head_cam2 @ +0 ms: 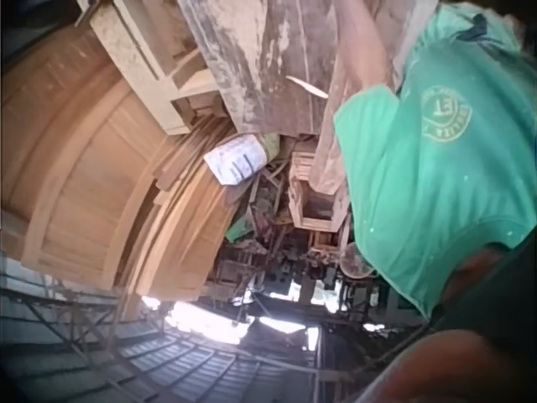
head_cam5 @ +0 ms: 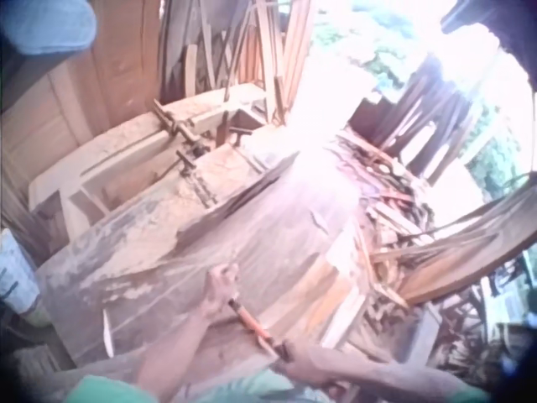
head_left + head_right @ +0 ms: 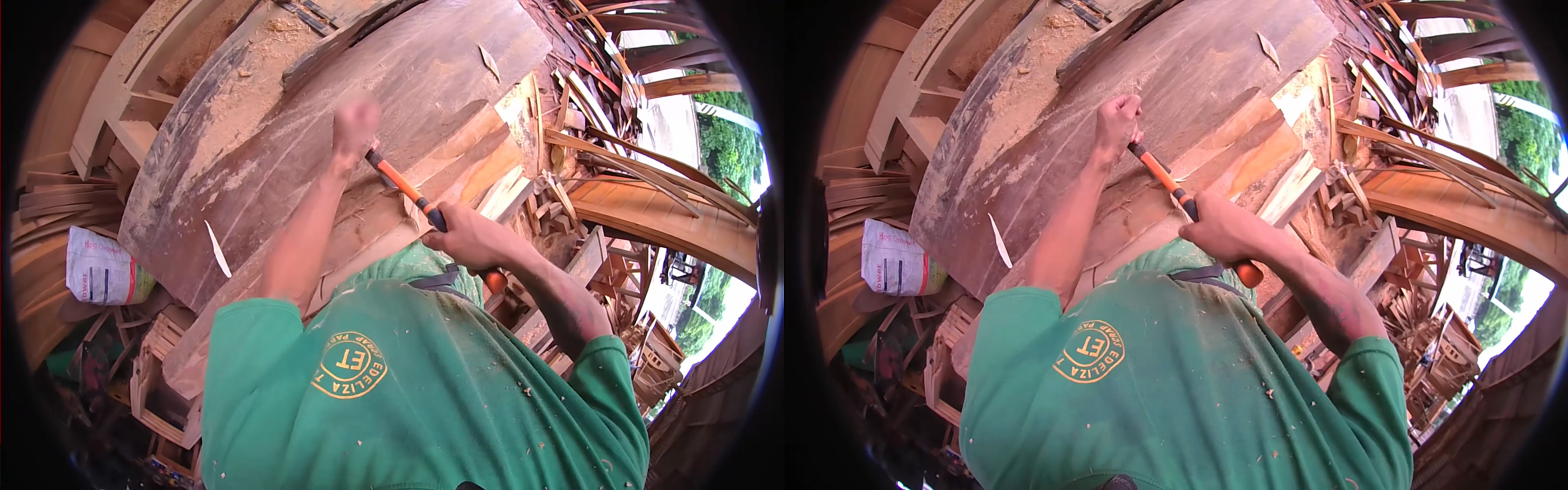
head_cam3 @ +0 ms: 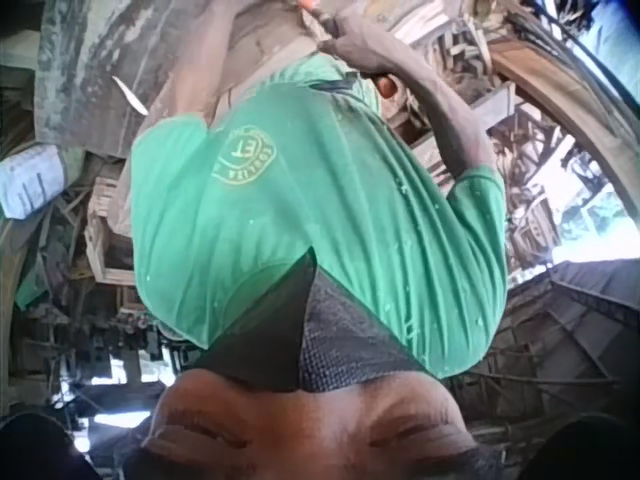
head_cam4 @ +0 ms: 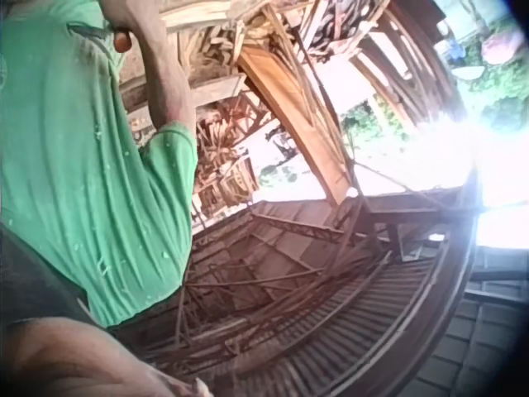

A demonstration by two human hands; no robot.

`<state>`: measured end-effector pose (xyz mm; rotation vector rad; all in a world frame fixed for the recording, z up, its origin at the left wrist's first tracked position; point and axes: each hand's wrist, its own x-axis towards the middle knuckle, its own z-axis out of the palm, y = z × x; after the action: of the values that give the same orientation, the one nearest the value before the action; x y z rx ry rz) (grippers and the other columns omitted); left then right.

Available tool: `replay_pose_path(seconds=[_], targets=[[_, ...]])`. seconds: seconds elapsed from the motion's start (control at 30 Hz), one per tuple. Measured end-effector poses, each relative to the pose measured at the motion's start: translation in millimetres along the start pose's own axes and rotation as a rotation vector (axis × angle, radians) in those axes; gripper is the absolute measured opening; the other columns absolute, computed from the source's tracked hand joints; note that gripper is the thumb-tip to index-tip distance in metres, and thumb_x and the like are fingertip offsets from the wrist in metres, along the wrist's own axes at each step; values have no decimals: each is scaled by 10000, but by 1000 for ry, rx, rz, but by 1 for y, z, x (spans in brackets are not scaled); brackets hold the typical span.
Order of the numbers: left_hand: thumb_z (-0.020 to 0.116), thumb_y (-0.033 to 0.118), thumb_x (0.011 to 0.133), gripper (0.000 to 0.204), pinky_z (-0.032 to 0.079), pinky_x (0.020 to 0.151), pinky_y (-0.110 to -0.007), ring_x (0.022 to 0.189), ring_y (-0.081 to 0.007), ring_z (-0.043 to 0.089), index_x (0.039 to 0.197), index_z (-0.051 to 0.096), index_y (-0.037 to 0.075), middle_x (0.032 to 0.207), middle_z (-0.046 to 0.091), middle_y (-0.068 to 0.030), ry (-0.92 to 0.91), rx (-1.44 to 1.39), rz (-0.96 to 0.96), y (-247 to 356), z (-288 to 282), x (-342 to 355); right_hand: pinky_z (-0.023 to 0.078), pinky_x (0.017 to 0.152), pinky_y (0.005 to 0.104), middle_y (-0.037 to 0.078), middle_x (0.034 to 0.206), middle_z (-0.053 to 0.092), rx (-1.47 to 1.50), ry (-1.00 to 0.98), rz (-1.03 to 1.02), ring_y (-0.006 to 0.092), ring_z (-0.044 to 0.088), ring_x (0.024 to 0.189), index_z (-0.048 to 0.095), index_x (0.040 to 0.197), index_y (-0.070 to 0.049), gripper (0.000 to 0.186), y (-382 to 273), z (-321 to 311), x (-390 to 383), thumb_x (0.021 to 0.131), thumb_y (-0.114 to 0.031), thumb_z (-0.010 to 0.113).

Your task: The person moves a standing fan aside and uses a hammer to pry and peel wood strips and bark from a wooden plank by hand.

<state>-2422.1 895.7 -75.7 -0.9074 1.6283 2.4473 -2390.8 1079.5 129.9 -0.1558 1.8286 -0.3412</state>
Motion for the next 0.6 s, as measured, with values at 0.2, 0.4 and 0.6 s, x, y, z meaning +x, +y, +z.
replay_pose_path(seconds=[0.2, 0.4, 0.6], targets=[[585, 255, 938, 376, 360, 459, -303, 516, -61, 406, 665, 541, 0, 523, 452, 3, 20, 384, 321, 34, 23, -57, 437, 745, 546, 301, 826, 580, 106, 246, -187, 484, 598, 838, 435, 1040, 3, 234, 90, 81, 35, 891, -122, 565], [594, 242, 942, 374, 360, 469, -306, 522, -56, 412, 669, 517, -3, 513, 430, -1, 15, 529, 367, 33, 19, -71, 431, 721, 576, 324, 782, 589, 132, 325, -290, 510, 589, 794, 418, 1035, -7, 218, 95, 100, 35, 884, -106, 538], [614, 240, 933, 354, 369, 400, -265, 432, -68, 445, 644, 522, 58, 552, 442, 33, -19, 150, 114, 21, -2, -44, 446, 762, 570, 332, 827, 597, 141, 254, -130, 525, 591, 841, 411, 1097, 10, 303, 57, 97, 3, 894, -138, 580]])
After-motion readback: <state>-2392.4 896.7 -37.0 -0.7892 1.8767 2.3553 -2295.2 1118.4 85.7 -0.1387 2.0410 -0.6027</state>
